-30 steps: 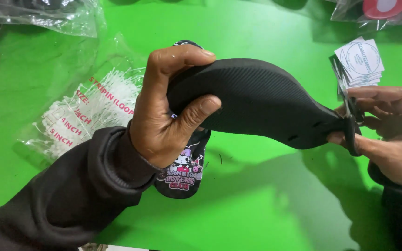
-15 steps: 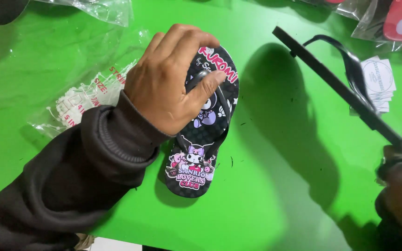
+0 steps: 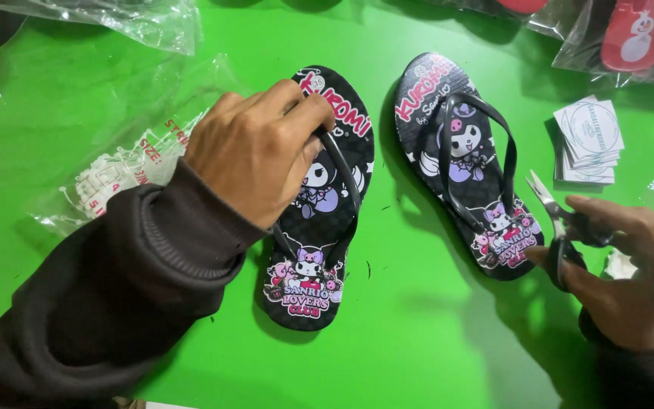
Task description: The person trims the edges of a flip-flop sole with shears, wipes the surface with a cloth, and attaches a tag using a plastic fastener.
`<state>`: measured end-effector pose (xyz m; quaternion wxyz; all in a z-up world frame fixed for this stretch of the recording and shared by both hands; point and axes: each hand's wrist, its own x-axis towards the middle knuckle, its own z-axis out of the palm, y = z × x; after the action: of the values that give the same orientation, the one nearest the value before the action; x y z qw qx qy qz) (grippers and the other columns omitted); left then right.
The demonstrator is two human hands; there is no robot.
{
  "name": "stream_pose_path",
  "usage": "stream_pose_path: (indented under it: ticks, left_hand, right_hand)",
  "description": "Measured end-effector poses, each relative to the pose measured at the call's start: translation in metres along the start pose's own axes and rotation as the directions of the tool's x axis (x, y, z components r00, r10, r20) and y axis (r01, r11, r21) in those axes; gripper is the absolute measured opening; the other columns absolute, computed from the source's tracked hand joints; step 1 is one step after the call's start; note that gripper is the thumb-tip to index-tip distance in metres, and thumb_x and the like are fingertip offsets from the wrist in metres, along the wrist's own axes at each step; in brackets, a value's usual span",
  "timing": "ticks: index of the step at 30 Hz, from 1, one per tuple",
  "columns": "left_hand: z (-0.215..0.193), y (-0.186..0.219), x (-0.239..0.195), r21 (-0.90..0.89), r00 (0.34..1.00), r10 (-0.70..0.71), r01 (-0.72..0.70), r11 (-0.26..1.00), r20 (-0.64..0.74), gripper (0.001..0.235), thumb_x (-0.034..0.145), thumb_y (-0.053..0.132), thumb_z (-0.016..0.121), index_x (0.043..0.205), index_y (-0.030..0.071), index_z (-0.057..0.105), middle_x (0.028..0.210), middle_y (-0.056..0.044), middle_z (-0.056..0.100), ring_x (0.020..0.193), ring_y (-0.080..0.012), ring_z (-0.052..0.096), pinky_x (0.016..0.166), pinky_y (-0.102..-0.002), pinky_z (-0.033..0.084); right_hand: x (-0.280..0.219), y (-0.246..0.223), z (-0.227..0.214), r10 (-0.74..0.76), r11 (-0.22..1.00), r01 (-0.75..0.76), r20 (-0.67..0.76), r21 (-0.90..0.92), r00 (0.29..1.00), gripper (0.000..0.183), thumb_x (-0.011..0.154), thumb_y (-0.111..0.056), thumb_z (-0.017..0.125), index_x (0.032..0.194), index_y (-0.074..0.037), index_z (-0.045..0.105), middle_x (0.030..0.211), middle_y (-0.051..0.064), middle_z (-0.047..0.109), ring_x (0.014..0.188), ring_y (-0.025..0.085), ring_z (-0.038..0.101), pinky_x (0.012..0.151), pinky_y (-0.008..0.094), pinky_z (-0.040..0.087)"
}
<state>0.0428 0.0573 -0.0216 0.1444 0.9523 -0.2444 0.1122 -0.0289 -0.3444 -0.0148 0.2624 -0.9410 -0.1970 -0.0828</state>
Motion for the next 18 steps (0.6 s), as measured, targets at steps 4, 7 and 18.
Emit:
stream_pose_path:
  ticks: [4,7,18]
  left_hand:
    - [-0.019,0.004,0.001,-0.098,0.997,0.001,-0.009,0.995,-0.073,0.021,0.095,0.011,0.073,0.115,0.011,0.066,0.103,-0.007,0.069,0.078,-0.0275,0.067,0.073,-0.049,0.055]
    - [-0.028,0.009,0.003,-0.248,0.993,-0.045,0.017,0.969,-0.107,0.016,0.098,0.004,0.068,0.112,0.007,0.062,0.103,-0.009,0.069,0.08,-0.0307,0.066,0.069,-0.049,0.054]
    - [-0.035,0.022,0.005,-0.603,0.987,-0.12,0.031,0.797,-0.107,0.003,0.106,0.007,0.057,0.105,0.005,0.058,0.091,-0.005,0.064,0.076,-0.0189,0.062,0.069,-0.033,0.056]
  right_hand:
    - [0.017,-0.02,-0.009,0.221,0.975,-0.221,0.219,-0.022,0.95,0.074,0.059,-0.019,0.09,0.127,-0.004,0.068,0.115,0.014,0.075,0.099,0.022,0.07,0.092,0.036,0.057]
    - [0.012,-0.016,-0.003,0.114,0.992,-0.122,0.275,0.012,0.955,0.074,0.057,-0.02,0.091,0.126,-0.007,0.068,0.12,0.011,0.076,0.1,0.019,0.073,0.09,0.033,0.058]
    - [0.027,-0.025,0.023,0.109,0.816,-0.161,0.126,0.555,0.986,0.047,0.078,0.0,0.073,0.12,0.003,0.052,0.108,0.021,0.072,0.103,0.032,0.079,0.093,0.043,0.071]
